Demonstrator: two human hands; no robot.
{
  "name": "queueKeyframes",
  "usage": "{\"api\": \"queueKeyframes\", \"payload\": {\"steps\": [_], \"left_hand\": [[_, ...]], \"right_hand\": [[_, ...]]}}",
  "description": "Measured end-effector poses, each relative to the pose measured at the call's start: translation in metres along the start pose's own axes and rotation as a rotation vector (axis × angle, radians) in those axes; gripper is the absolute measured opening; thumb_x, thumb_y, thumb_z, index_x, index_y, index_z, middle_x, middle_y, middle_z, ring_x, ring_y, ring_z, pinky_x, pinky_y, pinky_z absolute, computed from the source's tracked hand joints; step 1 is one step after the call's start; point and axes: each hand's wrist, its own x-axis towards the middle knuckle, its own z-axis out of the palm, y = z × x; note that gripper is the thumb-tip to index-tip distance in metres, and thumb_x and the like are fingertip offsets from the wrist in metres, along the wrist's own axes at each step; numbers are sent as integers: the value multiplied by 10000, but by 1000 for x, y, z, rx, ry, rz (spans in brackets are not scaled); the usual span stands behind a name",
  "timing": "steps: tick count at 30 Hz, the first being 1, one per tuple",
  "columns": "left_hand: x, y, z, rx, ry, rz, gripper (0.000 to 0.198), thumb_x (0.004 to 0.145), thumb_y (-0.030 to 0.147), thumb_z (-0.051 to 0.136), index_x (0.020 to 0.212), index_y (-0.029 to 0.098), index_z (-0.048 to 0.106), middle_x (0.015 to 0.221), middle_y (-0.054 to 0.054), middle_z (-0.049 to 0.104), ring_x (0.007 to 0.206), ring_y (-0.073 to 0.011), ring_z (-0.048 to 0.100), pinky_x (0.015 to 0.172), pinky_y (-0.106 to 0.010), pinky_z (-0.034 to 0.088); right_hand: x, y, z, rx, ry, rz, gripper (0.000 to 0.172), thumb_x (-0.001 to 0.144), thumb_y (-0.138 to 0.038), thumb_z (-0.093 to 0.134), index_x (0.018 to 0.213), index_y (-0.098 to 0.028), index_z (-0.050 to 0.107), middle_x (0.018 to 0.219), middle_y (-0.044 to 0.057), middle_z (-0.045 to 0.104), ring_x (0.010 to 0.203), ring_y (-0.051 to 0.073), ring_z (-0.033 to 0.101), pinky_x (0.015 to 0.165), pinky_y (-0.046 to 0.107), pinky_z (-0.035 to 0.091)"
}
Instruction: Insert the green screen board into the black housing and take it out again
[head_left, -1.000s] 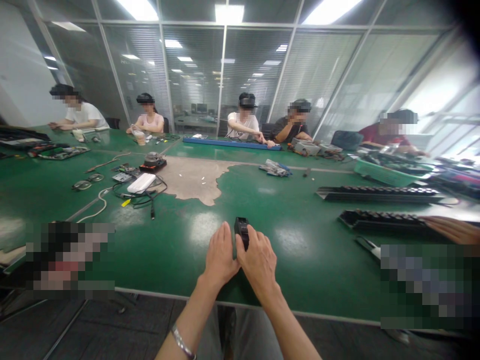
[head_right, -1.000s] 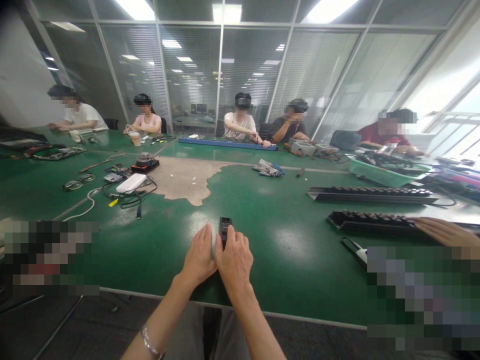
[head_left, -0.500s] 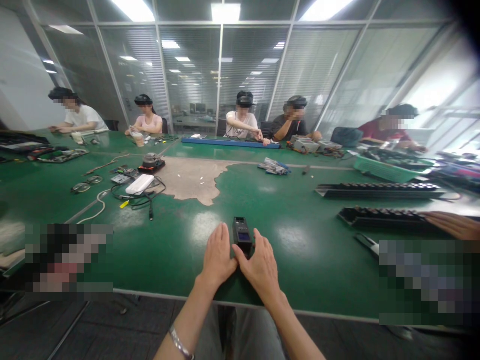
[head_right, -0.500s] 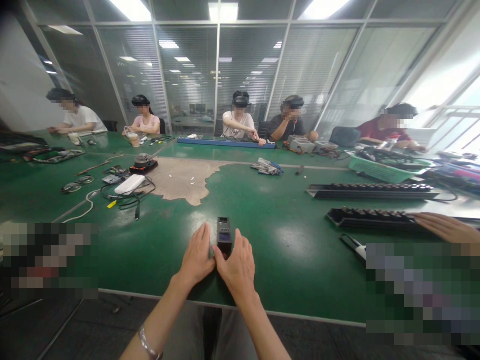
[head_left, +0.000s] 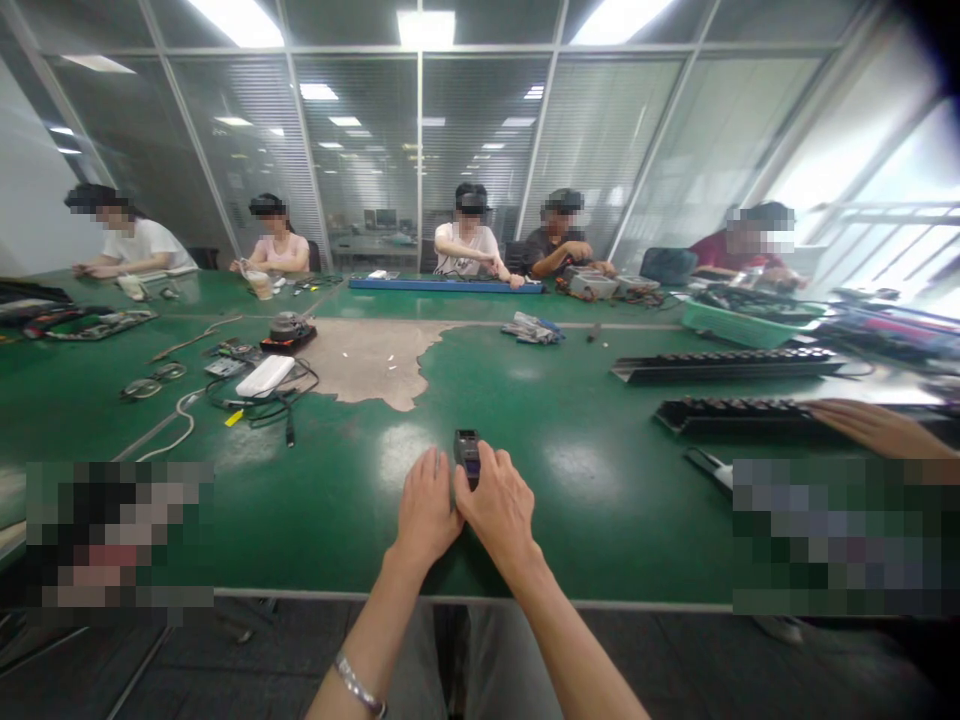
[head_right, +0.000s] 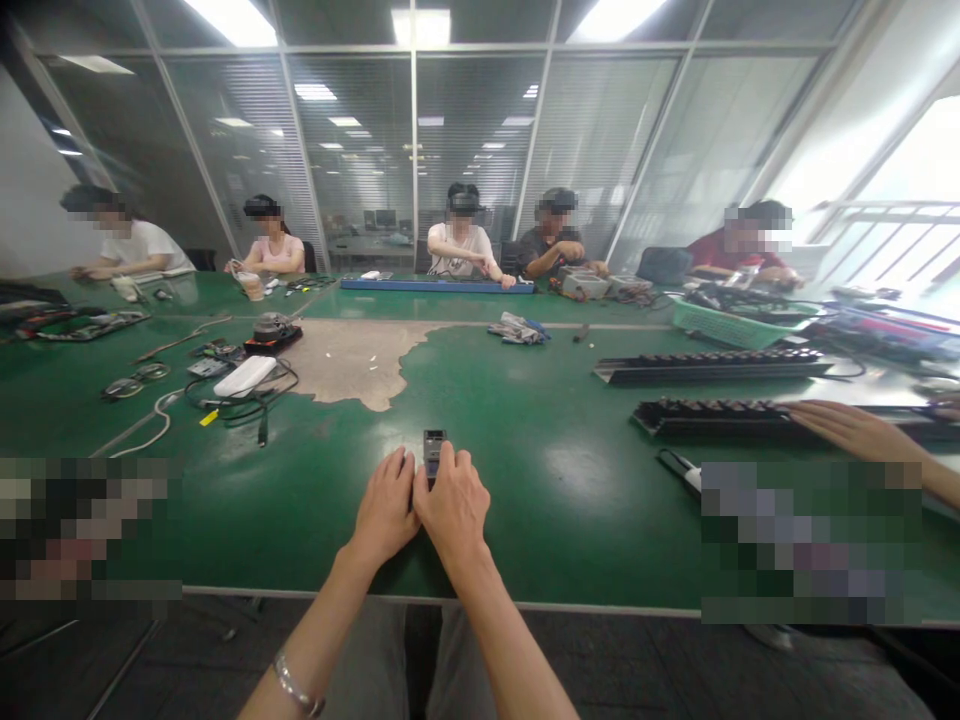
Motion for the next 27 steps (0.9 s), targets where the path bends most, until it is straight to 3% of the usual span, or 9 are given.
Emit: {"api": "queueKeyframes", "payload": {"steps": [6,11,14,20,27], "left_hand": [[1,1,-2,13,-16,22,549,884,279,501,1404,105,466,1521,-179,406,1434,-316,324,1181,-480,278],[1,3,-5,21,-28,23,565,885,299,534,1414,114,460,1511,-180,422,1432,-317,328,1180,-488,282],[0,3,-6,30,-23,18,576,935,402,512,1421,98,452,1522,-195,406,1429,-331,334,1170,-501,299],[0,3,-6,39,-17,15,609,953,507,513,1414,110,475,1532,-188,400,1421,-351,343,1156,-514,322],[0,5,-8,49,1,28,486,973,442,514,1357,145,532,1507,-175,435,1396,-334,382,1145,-516,339]], "right_hand": [[0,-4,-2,-3,33,-8,280,928,-393,502,1126,-212,582,976,57,566,864,183,587,663,260,372],[3,-6,-7,32,87,3,370,937,-400,492,1249,-213,557,985,63,568,848,177,578,651,254,361],[10,-3,-17,90,150,15,419,940,-399,486,1314,-216,534,1006,67,584,845,174,584,677,261,381],[22,25,-29,116,233,86,436,948,-417,475,1324,-206,540,1056,90,611,881,196,599,723,288,403],[12,52,-6,-23,136,124,426,970,-404,441,1336,-200,516,1030,89,599,841,191,604,688,282,395]]}}
